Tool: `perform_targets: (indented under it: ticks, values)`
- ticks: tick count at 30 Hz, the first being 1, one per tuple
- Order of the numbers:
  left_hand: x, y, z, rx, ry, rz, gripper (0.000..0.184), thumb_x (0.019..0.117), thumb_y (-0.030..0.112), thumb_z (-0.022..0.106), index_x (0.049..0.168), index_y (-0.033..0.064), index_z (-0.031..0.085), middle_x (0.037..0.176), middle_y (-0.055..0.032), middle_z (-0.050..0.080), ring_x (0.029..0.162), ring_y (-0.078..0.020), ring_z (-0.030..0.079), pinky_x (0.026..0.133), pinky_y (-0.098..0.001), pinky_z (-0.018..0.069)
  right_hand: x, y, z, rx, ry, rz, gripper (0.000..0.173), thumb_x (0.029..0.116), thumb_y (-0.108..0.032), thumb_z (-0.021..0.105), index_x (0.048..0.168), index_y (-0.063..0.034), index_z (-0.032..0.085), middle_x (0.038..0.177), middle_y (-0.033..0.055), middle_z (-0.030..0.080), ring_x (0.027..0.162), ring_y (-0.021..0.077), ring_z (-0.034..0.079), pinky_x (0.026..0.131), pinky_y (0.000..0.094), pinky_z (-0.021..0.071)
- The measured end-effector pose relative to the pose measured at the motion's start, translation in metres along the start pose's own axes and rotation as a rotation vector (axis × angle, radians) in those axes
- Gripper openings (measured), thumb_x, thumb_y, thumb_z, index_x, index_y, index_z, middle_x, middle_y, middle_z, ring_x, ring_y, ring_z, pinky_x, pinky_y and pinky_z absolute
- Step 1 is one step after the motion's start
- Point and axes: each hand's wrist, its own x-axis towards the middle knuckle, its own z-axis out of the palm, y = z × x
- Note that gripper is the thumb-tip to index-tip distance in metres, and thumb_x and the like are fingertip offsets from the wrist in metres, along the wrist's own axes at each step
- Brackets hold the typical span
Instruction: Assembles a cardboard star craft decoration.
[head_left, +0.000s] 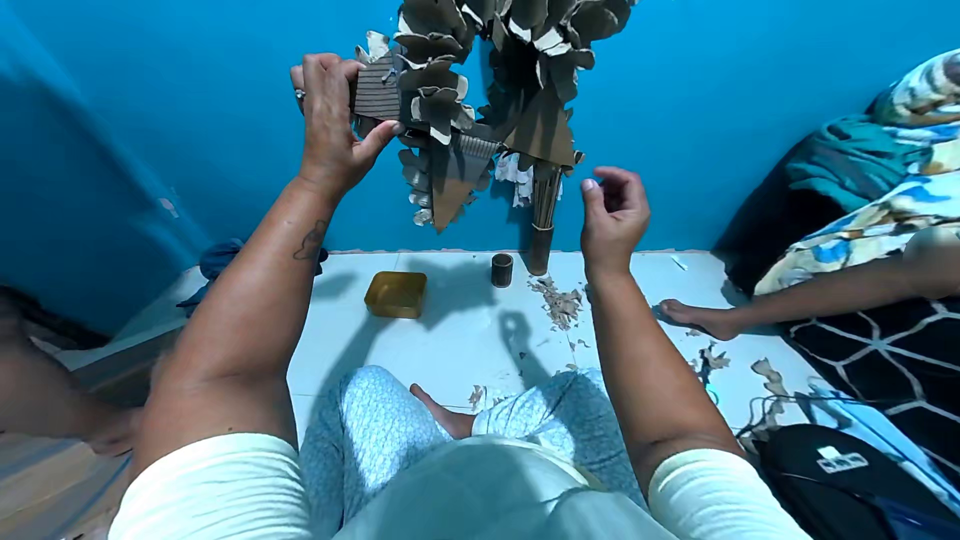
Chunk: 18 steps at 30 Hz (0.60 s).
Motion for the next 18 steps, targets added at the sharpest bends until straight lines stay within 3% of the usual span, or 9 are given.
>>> perform_targets:
  ticks: [1, 3, 5, 7, 10, 13, 14, 16, 18]
  values:
    - [-0.001, -0.001, -0.001, -0.007, -0.008, -0.005, 0.063, 0.0913, 0.045, 0.068, 0.126, -0.0068, 0.057, 0.122, -0.0296, 0.053, 0.116, -0.0449, 0.047, 0.103, -0.0539, 0.033, -0.005, -0.001, 0.0, -0.021, -0.052, 0.042, 0.024, 0.102, -0.017, 0.061, 0.114, 0.0035, 0.066, 0.101, 0.012, 0.065, 0.083, 0.0103, 0.062, 0.077, 0.0256, 0.0544]
    - [-0.002, -0.003, -0.001, -0.009, -0.018, -0.001, 0.064, 0.091, 0.045, 0.069, 0.126, -0.0069, 0.057, 0.123, -0.0296, 0.053, 0.116, -0.0453, 0.047, 0.103, -0.055, 0.0327, -0.017, -0.003, 0.002, -0.065, -0.203, 0.011, 0.022, 0.1001, -0.016, 0.063, 0.108, 0.0037, 0.07, 0.102, 0.0155, 0.068, 0.085, 0.0163, 0.066, 0.078, 0.0324, 0.0577]
    - [-0.002, -0.007, -0.001, -0.006, -0.017, 0.005, 0.063, 0.0906, 0.044, 0.069, 0.126, -0.0067, 0.057, 0.122, -0.0292, 0.054, 0.116, -0.0452, 0.047, 0.103, -0.0553, 0.0324, -0.014, -0.009, 0.002, -0.055, -0.224, -0.089, 0.026, 0.0978, -0.016, 0.066, 0.115, 0.003, 0.069, 0.101, 0.0142, 0.069, 0.083, 0.0144, 0.066, 0.076, 0.031, 0.0577]
    - [-0.003, -0.009, 0.0, -0.011, -0.025, 0.008, 0.063, 0.0909, 0.044, 0.069, 0.126, -0.0064, 0.057, 0.122, -0.0285, 0.053, 0.116, -0.0443, 0.047, 0.102, -0.0543, 0.0328, 0.005, -0.015, -0.005, -0.018, -0.155, -0.101, 0.036, 0.0983, -0.017, 0.066, 0.128, 0.003, 0.061, 0.096, 0.0091, 0.066, 0.078, 0.0078, 0.063, 0.073, 0.0252, 0.0556]
    - [-0.004, -0.008, 0.001, -0.02, -0.035, -0.008, 0.063, 0.0911, 0.044, 0.068, 0.128, -0.006, 0.057, 0.123, -0.029, 0.053, 0.117, -0.0444, 0.047, 0.103, -0.0532, 0.0335, 0.033, -0.002, -0.011, -0.103, -0.057, -0.02, 0.03, 0.0995, -0.017, 0.064, 0.122, 0.0027, 0.064, 0.085, 0.0056, 0.064, 0.069, 0.0058, 0.057, 0.067, 0.0226, 0.0508]
    - [-0.004, -0.006, 0.0, -0.023, -0.023, -0.021, 0.064, 0.0914, 0.046, 0.067, 0.127, -0.0062, 0.057, 0.124, -0.0299, 0.052, 0.117, -0.0449, 0.047, 0.103, -0.053, 0.033, 0.019, 0.003, -0.012, -0.278, -0.314, 0.232, 0.025, 0.1017, -0.015, 0.061, 0.112, 0.0062, 0.069, 0.099, 0.0217, 0.07, 0.087, 0.0291, 0.068, 0.083, 0.0483, 0.0548]
    - [-0.005, -0.007, 0.0, -0.023, -0.009, -0.02, 0.063, 0.0912, 0.045, 0.066, 0.126, -0.0064, 0.057, 0.123, -0.0298, 0.053, 0.117, -0.0447, 0.047, 0.103, -0.0528, 0.0328, 0.006, 0.0, -0.007, -0.269, -0.415, 0.227, 0.023, 0.1013, -0.014, 0.062, 0.109, 0.0063, 0.07, 0.097, 0.0224, 0.07, 0.086, 0.0312, 0.068, 0.082, 0.0513, 0.0551]
    - [-0.004, -0.009, 0.001, -0.019, 0.01, -0.021, 0.062, 0.0912, 0.045, 0.067, 0.125, -0.0061, 0.058, 0.123, -0.0296, 0.053, 0.116, -0.0443, 0.047, 0.103, -0.0526, 0.0331, -0.015, -0.007, 0.001, -0.152, -0.531, 0.081, 0.018, 0.0986, -0.013, 0.065, 0.103, 0.0019, 0.073, 0.092, 0.0142, 0.071, 0.077, 0.0193, 0.067, 0.074, 0.0394, 0.058]
    - [-0.003, -0.009, 0.003, -0.022, 0.005, -0.028, 0.062, 0.0917, 0.046, 0.067, 0.125, -0.0059, 0.058, 0.124, -0.0292, 0.054, 0.118, -0.0439, 0.047, 0.104, -0.0525, 0.0324, -0.016, -0.018, 0.0, 0.001, -0.463, -0.039, 0.022, 0.0991, -0.016, 0.063, 0.107, 0.0015, 0.073, 0.096, 0.0097, 0.073, 0.078, 0.0096, 0.066, 0.074, 0.0302, 0.0577]
